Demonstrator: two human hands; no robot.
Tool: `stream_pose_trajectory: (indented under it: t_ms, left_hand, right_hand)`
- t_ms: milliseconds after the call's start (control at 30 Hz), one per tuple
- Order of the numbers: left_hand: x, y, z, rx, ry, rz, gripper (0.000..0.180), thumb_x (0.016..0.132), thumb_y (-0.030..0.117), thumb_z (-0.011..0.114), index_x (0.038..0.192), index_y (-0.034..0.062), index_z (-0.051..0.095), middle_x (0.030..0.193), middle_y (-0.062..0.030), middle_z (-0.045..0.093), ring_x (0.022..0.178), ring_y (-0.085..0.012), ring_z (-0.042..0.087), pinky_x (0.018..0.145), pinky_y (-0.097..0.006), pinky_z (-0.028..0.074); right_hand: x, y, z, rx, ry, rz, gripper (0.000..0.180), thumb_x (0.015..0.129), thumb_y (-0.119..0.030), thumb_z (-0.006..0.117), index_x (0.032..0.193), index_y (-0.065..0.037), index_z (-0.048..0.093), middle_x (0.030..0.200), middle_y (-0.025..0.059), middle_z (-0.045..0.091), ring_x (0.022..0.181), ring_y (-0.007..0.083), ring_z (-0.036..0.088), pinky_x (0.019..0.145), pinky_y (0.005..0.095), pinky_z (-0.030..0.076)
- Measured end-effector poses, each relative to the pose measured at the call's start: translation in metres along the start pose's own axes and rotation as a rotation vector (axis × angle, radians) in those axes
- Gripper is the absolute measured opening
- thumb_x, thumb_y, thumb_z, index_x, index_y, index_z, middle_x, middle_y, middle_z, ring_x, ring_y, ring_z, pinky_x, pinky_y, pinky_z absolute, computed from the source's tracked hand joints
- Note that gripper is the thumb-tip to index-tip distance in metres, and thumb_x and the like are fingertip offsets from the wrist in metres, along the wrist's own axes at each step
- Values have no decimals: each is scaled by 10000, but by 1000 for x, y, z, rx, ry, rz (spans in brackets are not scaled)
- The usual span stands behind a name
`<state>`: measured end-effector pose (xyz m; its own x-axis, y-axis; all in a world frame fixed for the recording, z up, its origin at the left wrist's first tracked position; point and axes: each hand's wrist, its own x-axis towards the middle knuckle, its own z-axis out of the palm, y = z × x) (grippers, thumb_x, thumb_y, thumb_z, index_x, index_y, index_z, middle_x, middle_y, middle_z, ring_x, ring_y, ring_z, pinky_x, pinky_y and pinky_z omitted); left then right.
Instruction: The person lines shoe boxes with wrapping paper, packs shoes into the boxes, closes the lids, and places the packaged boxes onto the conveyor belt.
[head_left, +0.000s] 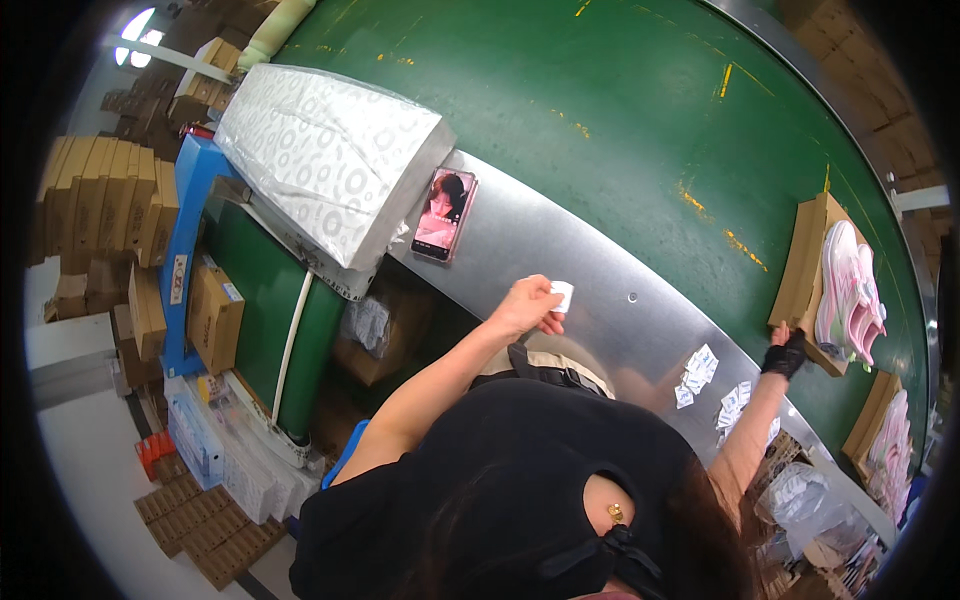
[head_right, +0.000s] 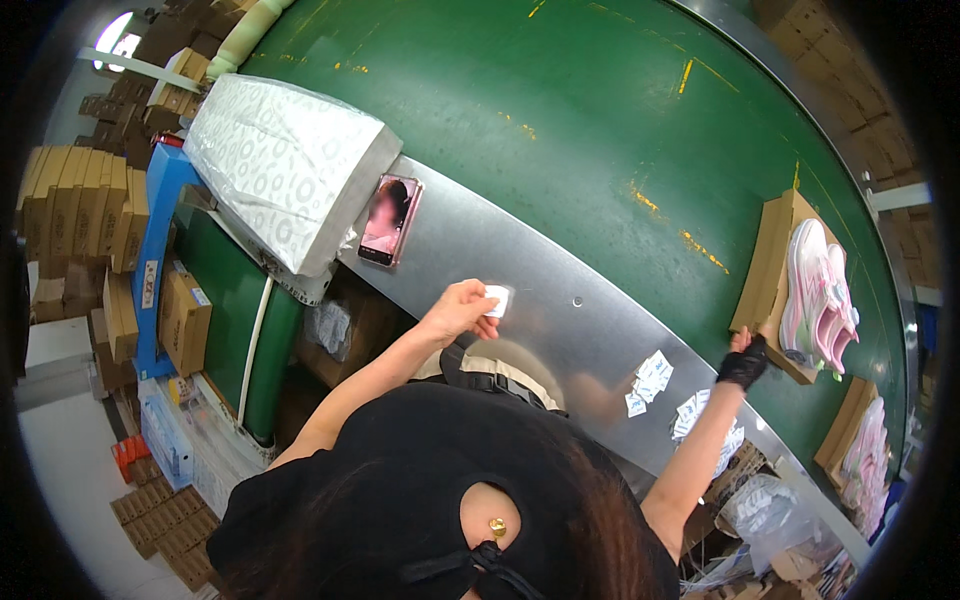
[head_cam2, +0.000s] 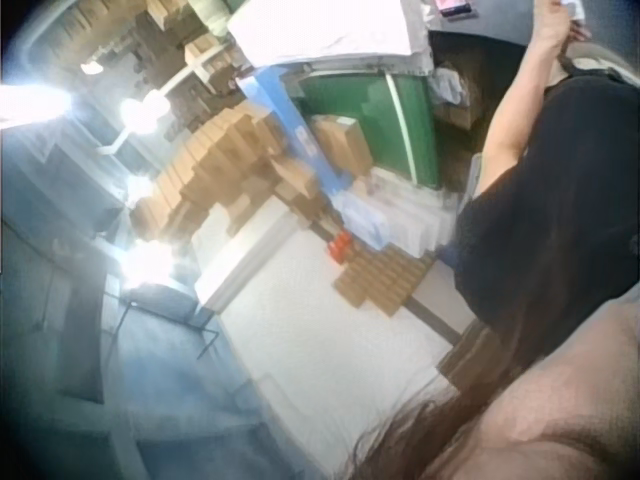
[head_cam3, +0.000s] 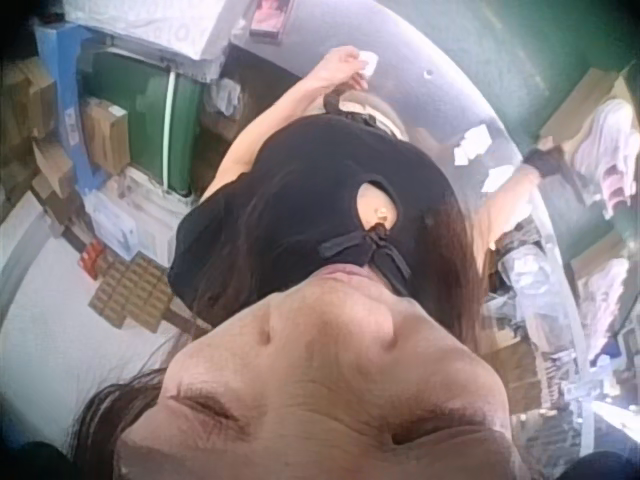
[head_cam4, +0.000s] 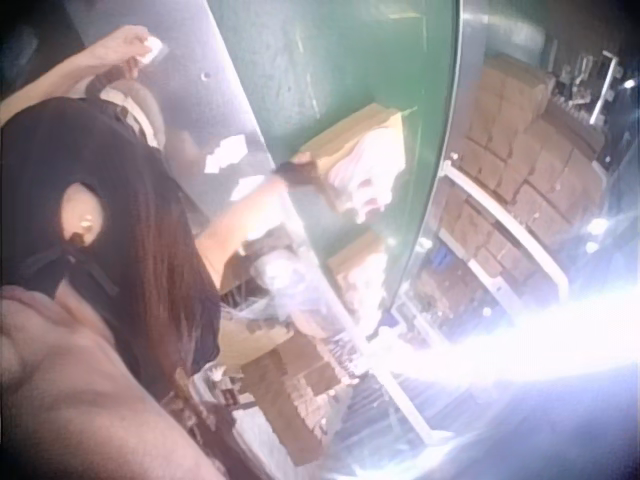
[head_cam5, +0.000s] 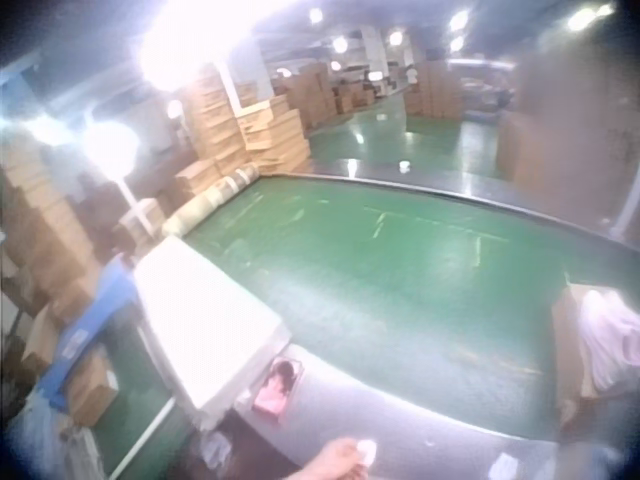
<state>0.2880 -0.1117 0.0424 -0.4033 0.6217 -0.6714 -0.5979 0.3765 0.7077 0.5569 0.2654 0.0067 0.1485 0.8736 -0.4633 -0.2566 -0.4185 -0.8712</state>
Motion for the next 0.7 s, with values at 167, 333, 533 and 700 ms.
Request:
stream_pose_trajectory:
  t_ms: [167,333,533,700]
  left_hand:
    - [-5,-7,-9,-43,158,42,184,833,115,488,922,-41,449,694,-133,574,554,-189,596,468,-267,480]
    - [-2,-11,-14,34,124,117,156,824,102,489,893,-37,471,679,-115,584,553,-161,588,474,-248,460]
    - [4,-5,-15,231,10,122,141,804,109,496,833,-29,487,618,-90,587,521,-129,570,456,-246,437]
    - [24,-1,-36,403,-114,188,163,828,133,517,866,-20,478,625,-72,579,523,-115,558,477,-244,450]
  right_hand:
    - [82,2,-35,-178,-58,191,500,597,-533,723,784,-113,526,709,-30,489,604,94,455,465,242,355]
    - [119,5,-47,110,-197,159,386,709,-453,642,791,-90,538,685,18,518,579,144,469,447,262,352]
    - [27,51,13,316,-431,262,260,755,-342,640,768,-92,571,628,44,561,552,185,507,496,313,397]
    - [-90,105,59,254,-500,397,281,778,-292,627,879,-37,567,775,101,611,638,229,571,567,349,469]
